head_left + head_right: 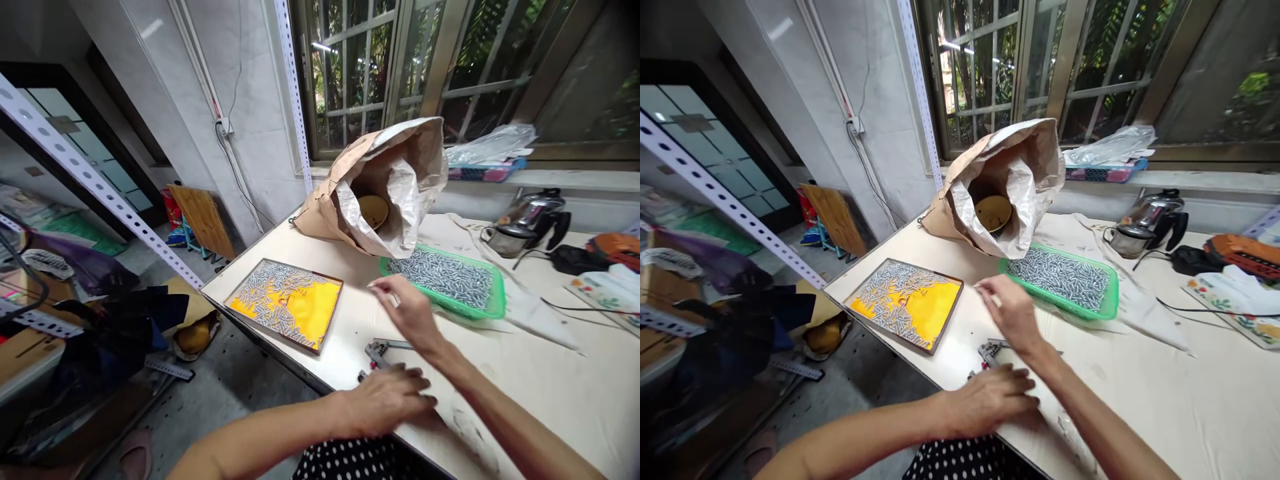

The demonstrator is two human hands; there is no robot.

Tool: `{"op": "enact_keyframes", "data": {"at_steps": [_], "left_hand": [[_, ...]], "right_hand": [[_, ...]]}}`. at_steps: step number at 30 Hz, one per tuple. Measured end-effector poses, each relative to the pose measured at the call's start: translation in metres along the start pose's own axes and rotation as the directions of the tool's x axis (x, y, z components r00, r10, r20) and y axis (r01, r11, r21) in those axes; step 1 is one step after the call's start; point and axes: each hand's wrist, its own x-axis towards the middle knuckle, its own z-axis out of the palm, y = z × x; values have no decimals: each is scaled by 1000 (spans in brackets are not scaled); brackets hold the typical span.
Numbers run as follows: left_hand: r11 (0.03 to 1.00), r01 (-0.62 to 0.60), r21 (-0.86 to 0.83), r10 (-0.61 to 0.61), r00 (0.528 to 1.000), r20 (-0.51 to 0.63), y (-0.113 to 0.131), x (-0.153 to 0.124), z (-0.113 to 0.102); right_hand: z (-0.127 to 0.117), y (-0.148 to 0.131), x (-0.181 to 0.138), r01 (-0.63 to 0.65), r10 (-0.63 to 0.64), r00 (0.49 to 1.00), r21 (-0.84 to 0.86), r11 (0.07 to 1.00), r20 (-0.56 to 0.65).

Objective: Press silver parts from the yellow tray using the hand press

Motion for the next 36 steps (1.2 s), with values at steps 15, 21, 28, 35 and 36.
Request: {"op": "enact_keyframes", "data": {"at_steps": [15,21,28,35,36], "left_hand": [[594,743,308,-764,641,-70,-186,-72,-94],[590,714,377,-774,634,10,-198,-64,-88],[610,716,339,-766,642,23,-203,-56,-99],[728,642,-241,-663,748,-8,-96,-39,-91],[686,641,-344,-673,738,34,-77,-36,-86]], "right_hand": [[-53,45,-77,-173,235,963,-367,914,133],[-25,2,-166,-207,285,940,-352,913,186],[-17,-8,-188,-243,349,911,-399,884,219],[-19,-16,-171,-264,448,843,-498,826,297],[-19,-15,-170,-254,452,837,-513,820,308]]}}
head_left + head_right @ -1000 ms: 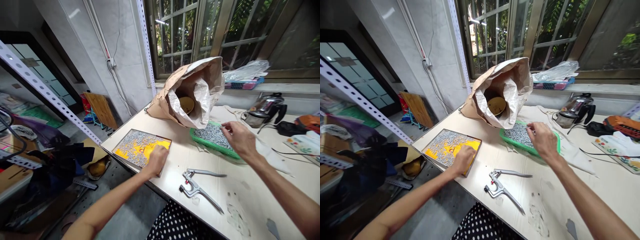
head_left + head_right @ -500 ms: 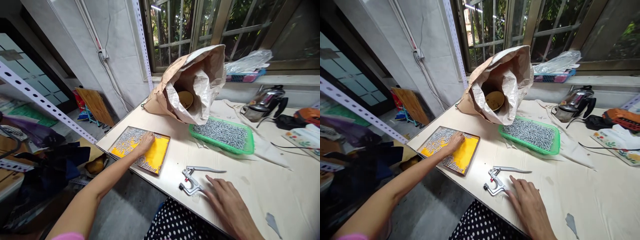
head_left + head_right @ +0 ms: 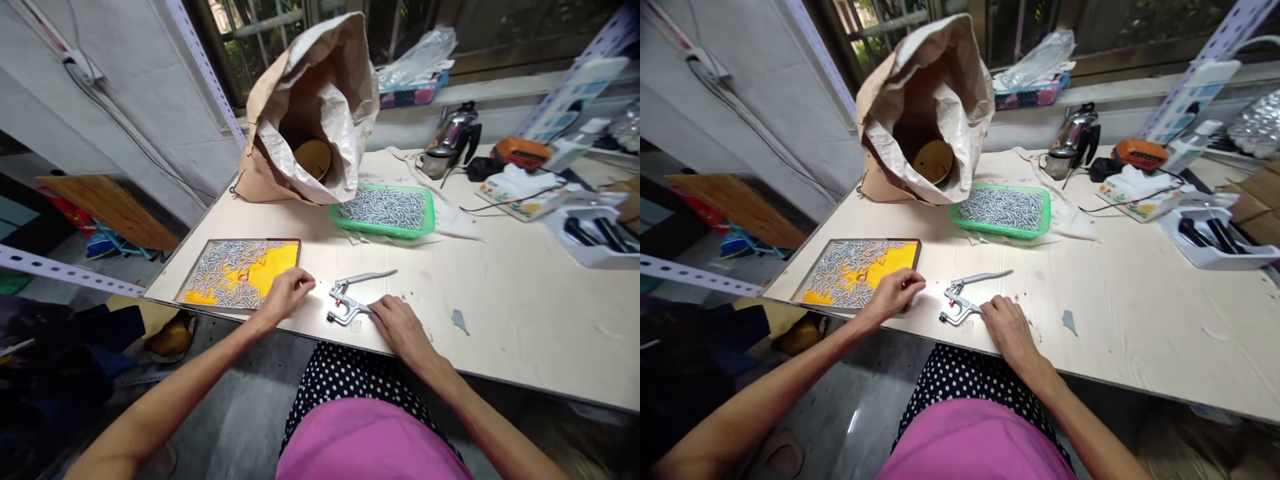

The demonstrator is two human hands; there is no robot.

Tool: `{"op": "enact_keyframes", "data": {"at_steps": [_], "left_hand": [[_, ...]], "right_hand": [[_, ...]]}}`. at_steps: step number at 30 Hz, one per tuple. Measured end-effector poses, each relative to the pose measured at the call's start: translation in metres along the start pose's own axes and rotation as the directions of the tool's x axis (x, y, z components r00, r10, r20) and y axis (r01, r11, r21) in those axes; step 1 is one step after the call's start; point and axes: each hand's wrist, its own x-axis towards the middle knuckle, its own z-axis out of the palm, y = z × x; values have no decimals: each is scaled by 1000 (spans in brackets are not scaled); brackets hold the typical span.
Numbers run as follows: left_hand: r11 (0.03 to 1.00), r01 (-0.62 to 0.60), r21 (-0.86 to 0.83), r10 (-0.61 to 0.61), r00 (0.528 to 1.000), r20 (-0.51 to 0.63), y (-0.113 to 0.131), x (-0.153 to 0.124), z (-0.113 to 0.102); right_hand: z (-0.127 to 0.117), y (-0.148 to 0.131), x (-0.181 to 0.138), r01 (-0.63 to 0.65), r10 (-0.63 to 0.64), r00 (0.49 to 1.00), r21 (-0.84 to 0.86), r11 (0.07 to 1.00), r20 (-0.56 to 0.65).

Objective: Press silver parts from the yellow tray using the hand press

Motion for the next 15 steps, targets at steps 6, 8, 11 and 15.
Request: {"op": "enact_keyframes", "data": {"at_steps": [6,8,11,15], "left_hand": [[914,261,-311,-243,965,97,19,-23,56],[903,285,-322,-279,958,67,13,-22,64],[900,307,-310,-303,951,63,4,-24,70],[881,355,-312,-348,934,79,1,-28,75]], "right_hand": [[-8,-2,5,61,-66,997,-144,988,-31],[-11,-4,5,68,-78,995,-164,984,-55],[-14,-6,4,73,-90,992,-182,981,-85],[-13,-4,6,81,-101,990,-198,977,-95]]}}
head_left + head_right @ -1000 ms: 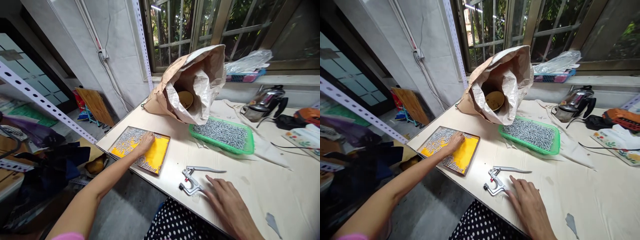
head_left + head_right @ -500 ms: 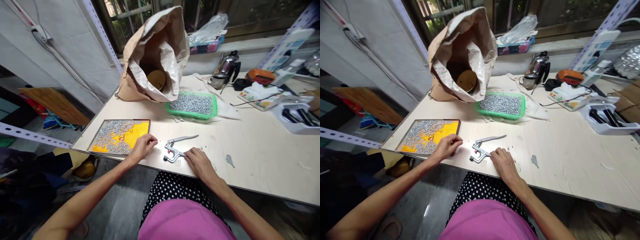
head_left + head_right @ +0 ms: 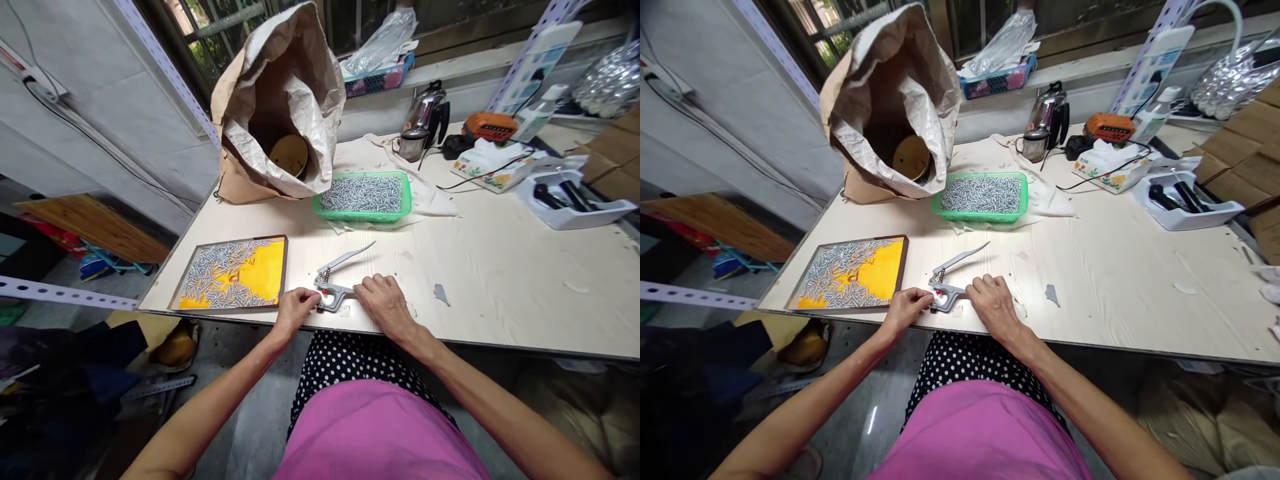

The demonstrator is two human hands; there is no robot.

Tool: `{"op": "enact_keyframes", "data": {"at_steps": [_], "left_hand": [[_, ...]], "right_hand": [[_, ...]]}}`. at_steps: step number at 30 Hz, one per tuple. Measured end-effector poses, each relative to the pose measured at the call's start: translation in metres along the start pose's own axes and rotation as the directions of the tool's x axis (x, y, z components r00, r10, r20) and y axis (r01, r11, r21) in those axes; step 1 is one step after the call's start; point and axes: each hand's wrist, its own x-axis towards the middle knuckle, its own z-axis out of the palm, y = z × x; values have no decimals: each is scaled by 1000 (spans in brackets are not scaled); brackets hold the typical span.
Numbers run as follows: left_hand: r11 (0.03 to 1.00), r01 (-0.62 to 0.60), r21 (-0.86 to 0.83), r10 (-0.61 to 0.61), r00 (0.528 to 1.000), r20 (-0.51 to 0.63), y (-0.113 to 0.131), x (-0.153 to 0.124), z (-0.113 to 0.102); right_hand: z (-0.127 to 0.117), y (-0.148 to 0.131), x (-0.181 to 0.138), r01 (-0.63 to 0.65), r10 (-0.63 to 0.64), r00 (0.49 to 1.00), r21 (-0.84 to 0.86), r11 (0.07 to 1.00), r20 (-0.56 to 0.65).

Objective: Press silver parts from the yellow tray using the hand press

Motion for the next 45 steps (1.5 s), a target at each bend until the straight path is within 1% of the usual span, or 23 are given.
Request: {"op": "enact_keyframes", "data": {"at_steps": [4,8,12,14,16,19,22,24,26,29,31,35,39,42,45], "left_hand": [[999,29,-20,-29,999,21,4,2,5],[997,66,43,-70,992,101,10,7,4],[980,87,176,-126,967,223,14,10,-2],[973,110,200,-162,950,265,14,10,-3],[970,149,193,-200,938,282,13,9,-2],[967,204,151,-240,929,282,13,8,-1],[960,248,131,-276,916,291,15,7,-1],[951,277,138,-306,907,289,18,6,-1],[946,292,142,-321,905,277,20,4,-1],[944,300,135,-326,908,262,22,2,0],[942,310,124,-333,908,255,22,1,1],[942,315,115,-334,912,239,21,0,2],[944,311,110,-329,918,220,20,-2,2],[948,303,95,-317,922,222,20,-3,3],[942,315,118,-334,919,209,21,-2,4]], "right_hand": [[3,4,4,10,-10,1000,4,1000,26],[5,7,7,22,-24,997,27,999,72],[4,8,10,-1,-8,989,56,998,150],[1,7,12,-16,2,978,65,998,207],[-3,7,14,-26,8,966,68,997,258],[-10,10,16,-33,-2,951,108,994,310],[-17,22,23,-17,-31,959,166,986,281],[-18,33,32,2,-43,961,148,989,275],[-15,43,45,35,-75,938,121,992,339],[-8,53,61,104,-153,880,132,986,450],[-3,56,68,126,-177,864,137,982,472],[2,60,71,119,-181,874,162,980,450],[0,61,73,141,-200,882,165,976,426],[-6,59,74,145,-194,876,144,979,441],[-11,55,73,114,-153,872,113,987,464]]}}
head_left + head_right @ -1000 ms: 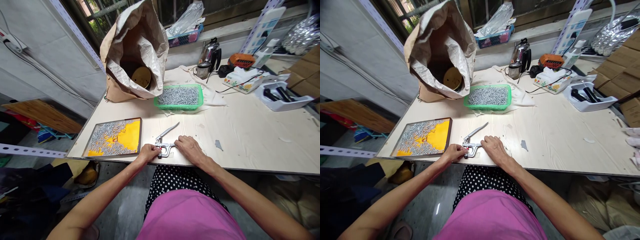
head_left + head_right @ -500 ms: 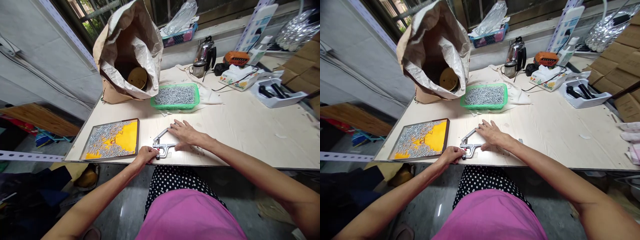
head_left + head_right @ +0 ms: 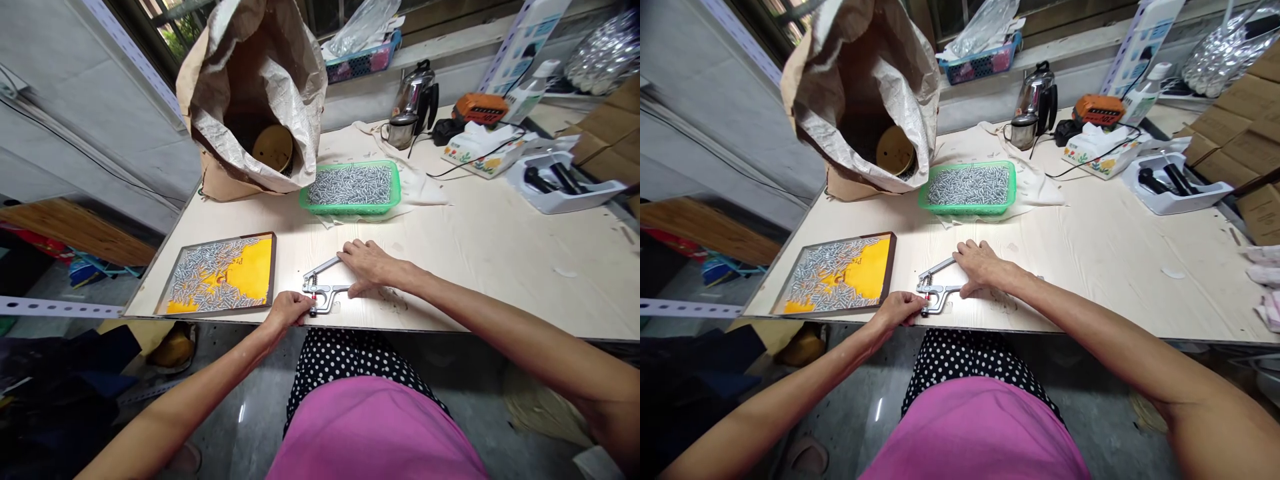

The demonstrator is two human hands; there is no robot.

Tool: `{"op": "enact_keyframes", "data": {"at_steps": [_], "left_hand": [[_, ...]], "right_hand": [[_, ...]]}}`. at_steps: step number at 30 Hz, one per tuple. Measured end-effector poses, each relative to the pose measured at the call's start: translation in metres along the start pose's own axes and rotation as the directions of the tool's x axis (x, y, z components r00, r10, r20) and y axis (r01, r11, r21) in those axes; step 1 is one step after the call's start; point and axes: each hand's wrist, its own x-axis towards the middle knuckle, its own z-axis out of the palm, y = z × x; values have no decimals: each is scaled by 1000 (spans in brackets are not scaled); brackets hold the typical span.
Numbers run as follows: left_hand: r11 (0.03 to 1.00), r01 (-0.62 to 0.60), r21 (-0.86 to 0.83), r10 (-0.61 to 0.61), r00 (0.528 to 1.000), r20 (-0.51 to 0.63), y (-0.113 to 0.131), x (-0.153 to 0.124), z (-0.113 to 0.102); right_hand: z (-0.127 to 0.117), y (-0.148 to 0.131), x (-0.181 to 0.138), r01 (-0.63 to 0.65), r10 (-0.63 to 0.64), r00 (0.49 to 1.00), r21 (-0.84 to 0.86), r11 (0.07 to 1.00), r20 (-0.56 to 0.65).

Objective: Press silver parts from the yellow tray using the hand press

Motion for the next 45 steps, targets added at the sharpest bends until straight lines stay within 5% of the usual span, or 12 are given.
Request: {"op": "enact_keyframes", "data": {"at_steps": [5,7,9,11,13,15,20,24,31,38,41,45], "left_hand": [[997,-8,78,8,1000,-1,-2,-3,-1],[976,-111,187,128,988,-83,-4,-7,0],[888,-302,347,383,903,-193,-5,-10,2],[716,-479,507,636,747,-193,-1,-9,7],[532,-584,613,772,632,-68,8,-3,14],[391,-632,669,810,581,76,21,9,20],[252,-679,689,746,590,309,47,32,21],[174,-652,738,717,598,359,55,31,20],[278,-588,759,712,657,248,52,25,36],[310,-618,722,686,671,280,62,30,32],[306,-610,731,733,641,228,54,26,33],[293,-667,685,832,531,161,25,13,52]], "right_hand": [[0,-6,-5,-18,17,1000,3,1000,18],[-1,-9,-7,-18,18,1000,4,1000,21],[-3,-12,-10,-20,20,1000,13,1000,11],[-6,-16,-13,-25,25,1000,20,999,3],[-8,-19,-14,-34,34,999,19,999,7],[-8,-20,-15,-46,46,999,19,999,16],[-2,-12,-17,-36,35,999,86,996,17],[-4,-9,-22,-97,94,995,68,993,44],[-5,-18,-27,-35,35,999,1,999,33],[6,-21,-34,-96,97,995,35,995,-32],[4,-10,-34,-106,111,990,65,992,-84],[2,15,-28,-54,64,997,166,985,-52]]}}
